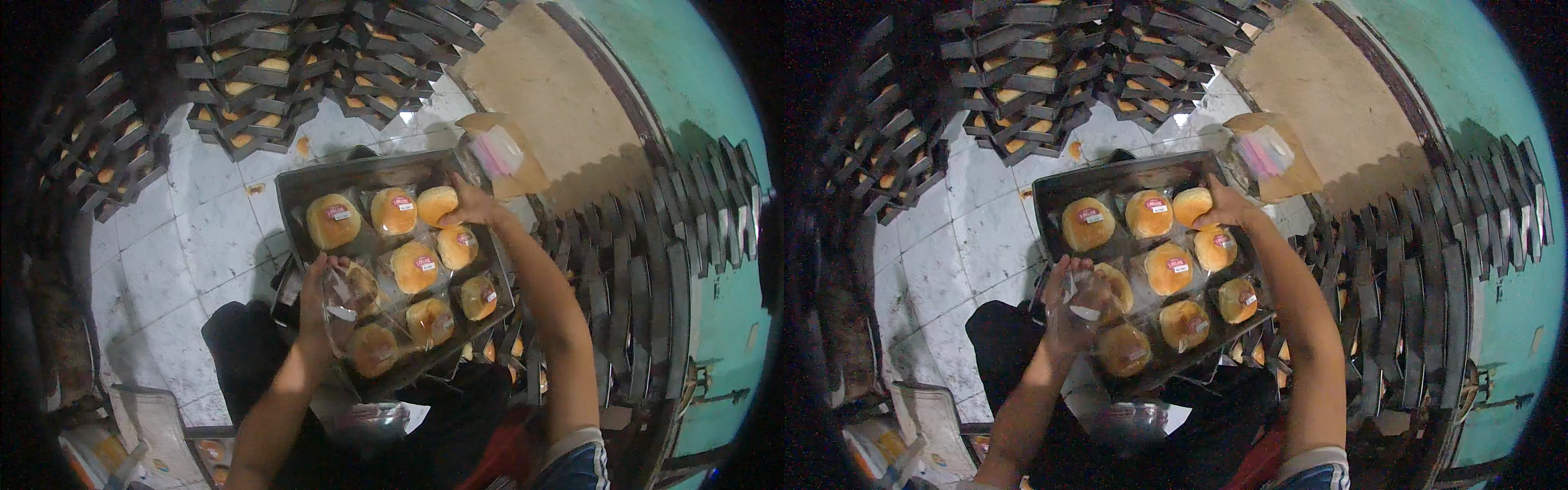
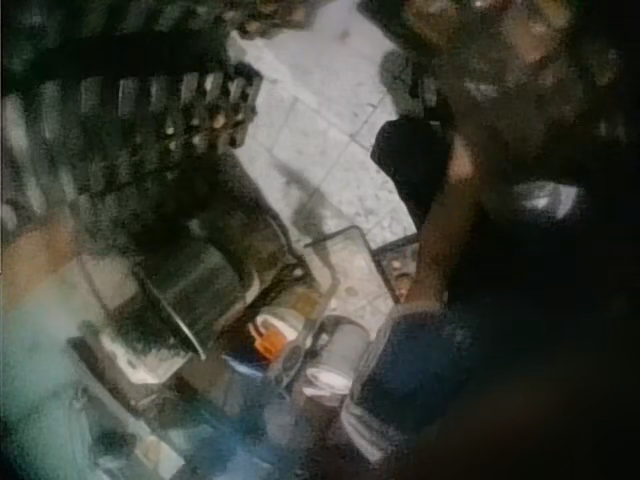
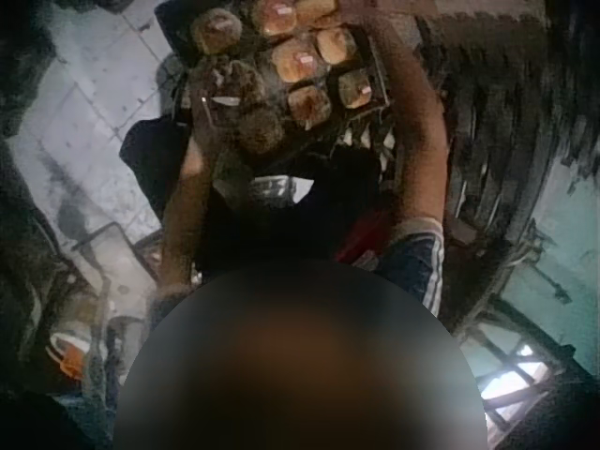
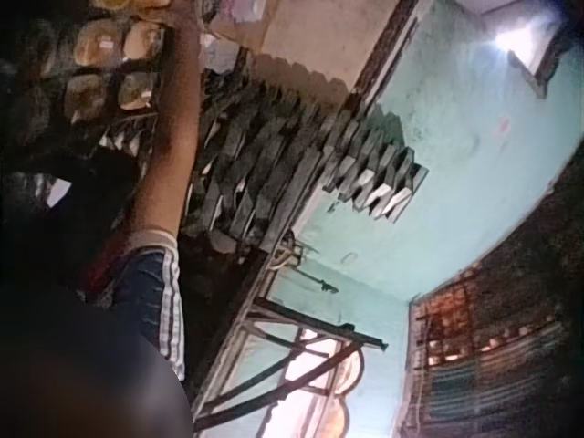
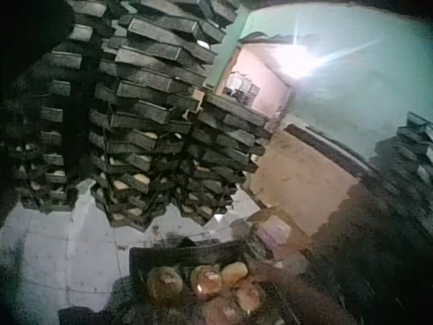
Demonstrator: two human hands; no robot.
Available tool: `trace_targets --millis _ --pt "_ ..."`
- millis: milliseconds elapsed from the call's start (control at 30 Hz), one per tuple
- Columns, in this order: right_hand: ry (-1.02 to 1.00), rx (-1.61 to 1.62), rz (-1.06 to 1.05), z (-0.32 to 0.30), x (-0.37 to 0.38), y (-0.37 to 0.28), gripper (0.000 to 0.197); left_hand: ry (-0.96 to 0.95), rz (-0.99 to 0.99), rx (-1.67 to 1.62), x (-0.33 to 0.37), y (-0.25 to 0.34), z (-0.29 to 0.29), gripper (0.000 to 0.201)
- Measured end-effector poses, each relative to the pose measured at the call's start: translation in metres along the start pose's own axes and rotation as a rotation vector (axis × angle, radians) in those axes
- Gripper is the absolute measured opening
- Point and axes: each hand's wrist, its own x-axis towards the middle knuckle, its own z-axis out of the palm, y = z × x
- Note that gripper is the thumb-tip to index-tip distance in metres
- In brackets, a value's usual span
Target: The person sits on the floor and repeatedly picks up round buns from a metal tray, places them into clear plastic bags, and returns the packaged buns to the tray. The person handles the buns one at a time throughout the clip.
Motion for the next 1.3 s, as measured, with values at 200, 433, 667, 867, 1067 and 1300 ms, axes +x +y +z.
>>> trace_targets --millis 200,433,667,867,1067,1300 --pt "0.197 0.694 0.129 0.011 -0.121 -0.095 0.077 0.138 -0.232 0.054 -0.008 -0.007 -0.004 0.028" --pt "0.386 1.062 0.003 0.030 -0.282 -0.202 0.059 -0.011 -0.329 0.266 -0.046 -0.026 0.012 0.035" --pt "0.456 0.532 -0.108 0.048 -0.369 -0.233 0.054 -0.264 0.174 0.781 -0.077 -0.066 0.011 0.042" --pt "0.663 0.716 0.177 0.091 -0.389 -0.274 0.087 -0.420 0.124 1.075 -0.126 -0.090 0.039 0.050" --pt "0.774 0.518 0.010 0.144 -0.387 -0.268 0.079 -0.142 -0.106 0.578 -0.150 -0.096 0.072 0.066" --pt "0.753 0.194 -0.257 0.167 -0.380 -0.276 0.058 -0.277 -0.058 0.226 -0.203 -0.091 0.082 0.067"
